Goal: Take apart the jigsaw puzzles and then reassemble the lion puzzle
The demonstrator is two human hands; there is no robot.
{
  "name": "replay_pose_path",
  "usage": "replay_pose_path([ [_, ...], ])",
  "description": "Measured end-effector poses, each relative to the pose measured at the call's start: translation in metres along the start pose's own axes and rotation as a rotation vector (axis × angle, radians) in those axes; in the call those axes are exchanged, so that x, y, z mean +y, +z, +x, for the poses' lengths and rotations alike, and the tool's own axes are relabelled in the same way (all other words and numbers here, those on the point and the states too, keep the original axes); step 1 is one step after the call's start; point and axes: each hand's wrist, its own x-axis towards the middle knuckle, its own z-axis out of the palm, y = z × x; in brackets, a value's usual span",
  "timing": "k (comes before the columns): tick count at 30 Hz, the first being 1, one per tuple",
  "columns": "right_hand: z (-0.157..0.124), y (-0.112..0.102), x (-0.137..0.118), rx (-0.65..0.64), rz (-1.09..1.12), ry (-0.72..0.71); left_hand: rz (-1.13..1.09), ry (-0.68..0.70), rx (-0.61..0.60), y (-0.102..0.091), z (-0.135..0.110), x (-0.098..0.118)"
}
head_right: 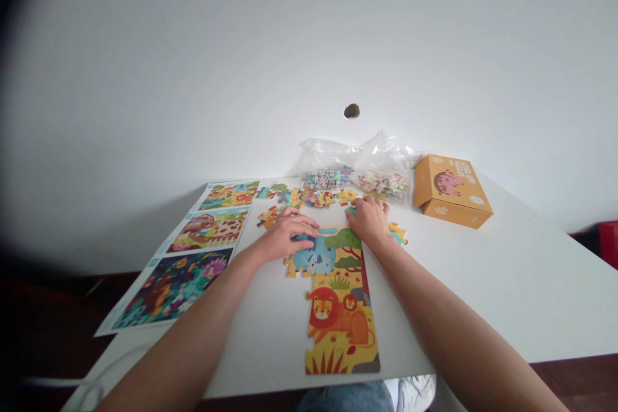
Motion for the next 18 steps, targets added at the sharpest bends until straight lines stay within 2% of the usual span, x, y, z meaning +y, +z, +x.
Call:
replay_pose_path([
  [8,-0.004,-0.01,-0.007,-0.008,-0.073,0.1,-0.003,-0.004,-0.011,-0.002,0.0,0.001],
  [18,-0.002,-0.007,-0.005,-0.006,-0.041,0.101,-0.011,-0.018,-0.006,-0.002,0.0,0.001],
])
